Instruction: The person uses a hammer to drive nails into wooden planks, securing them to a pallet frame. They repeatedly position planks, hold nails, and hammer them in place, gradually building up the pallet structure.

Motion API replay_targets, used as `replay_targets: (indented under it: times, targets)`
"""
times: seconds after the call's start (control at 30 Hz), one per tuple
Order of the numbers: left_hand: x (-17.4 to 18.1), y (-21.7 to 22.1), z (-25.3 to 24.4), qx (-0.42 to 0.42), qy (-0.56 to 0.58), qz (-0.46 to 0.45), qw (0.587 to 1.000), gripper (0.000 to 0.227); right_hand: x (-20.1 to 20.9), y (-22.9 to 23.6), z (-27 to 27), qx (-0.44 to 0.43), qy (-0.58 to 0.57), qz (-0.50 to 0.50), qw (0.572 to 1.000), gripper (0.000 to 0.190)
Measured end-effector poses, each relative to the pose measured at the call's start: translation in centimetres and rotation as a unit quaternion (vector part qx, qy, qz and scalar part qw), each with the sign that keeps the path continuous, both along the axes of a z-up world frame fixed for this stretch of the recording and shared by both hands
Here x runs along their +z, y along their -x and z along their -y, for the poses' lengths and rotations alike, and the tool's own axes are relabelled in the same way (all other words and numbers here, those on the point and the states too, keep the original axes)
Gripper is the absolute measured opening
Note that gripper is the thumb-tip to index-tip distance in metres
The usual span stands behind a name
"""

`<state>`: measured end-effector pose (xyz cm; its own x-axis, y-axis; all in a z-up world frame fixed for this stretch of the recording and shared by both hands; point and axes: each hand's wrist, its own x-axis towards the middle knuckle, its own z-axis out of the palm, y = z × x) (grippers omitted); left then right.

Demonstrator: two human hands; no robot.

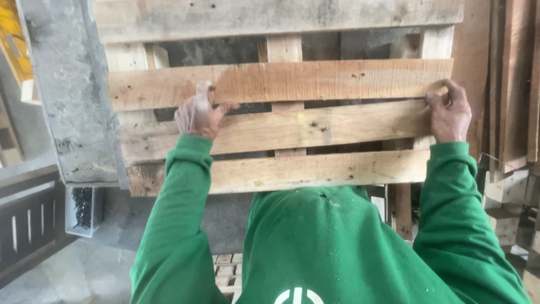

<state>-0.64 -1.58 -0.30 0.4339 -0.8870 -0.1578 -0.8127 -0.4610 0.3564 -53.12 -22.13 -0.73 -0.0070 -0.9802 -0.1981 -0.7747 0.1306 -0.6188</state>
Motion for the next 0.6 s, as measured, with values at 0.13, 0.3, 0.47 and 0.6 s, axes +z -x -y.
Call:
replay_targets:
  times: [0.13, 0.3, 0.47, 0.6]
  targets:
    - [1.2, 0.4, 0.1, -0.036, 0.064, 0.011, 0.997, 0.102, 0.6, 1.2, -0.6, -0.045, 0.017, 0.068, 0.997, 0.059]
    - [2.3, 1.8, -0.5, -0.104, -0.175, -0.022, 0.979, 0.093, 0.7, 1.2, -2.1, -0.075, -0.038, -0.083, 0.993, 0.055]
    - [2.8, 2.3, 0.1, -0.079, -0.196, -0.071, 0.975, 0.086, -0.2, 2.1, -2.8, -0.073, -0.012, -0.091, 0.993, 0.053]
    - [3.5, 1.8, 0.3, -0.073, -0.239, -0.076, 0.965, 0.083, -1.2, 2.5, -3.2, -0.053, 0.022, -0.085, 0.995, 0.047]
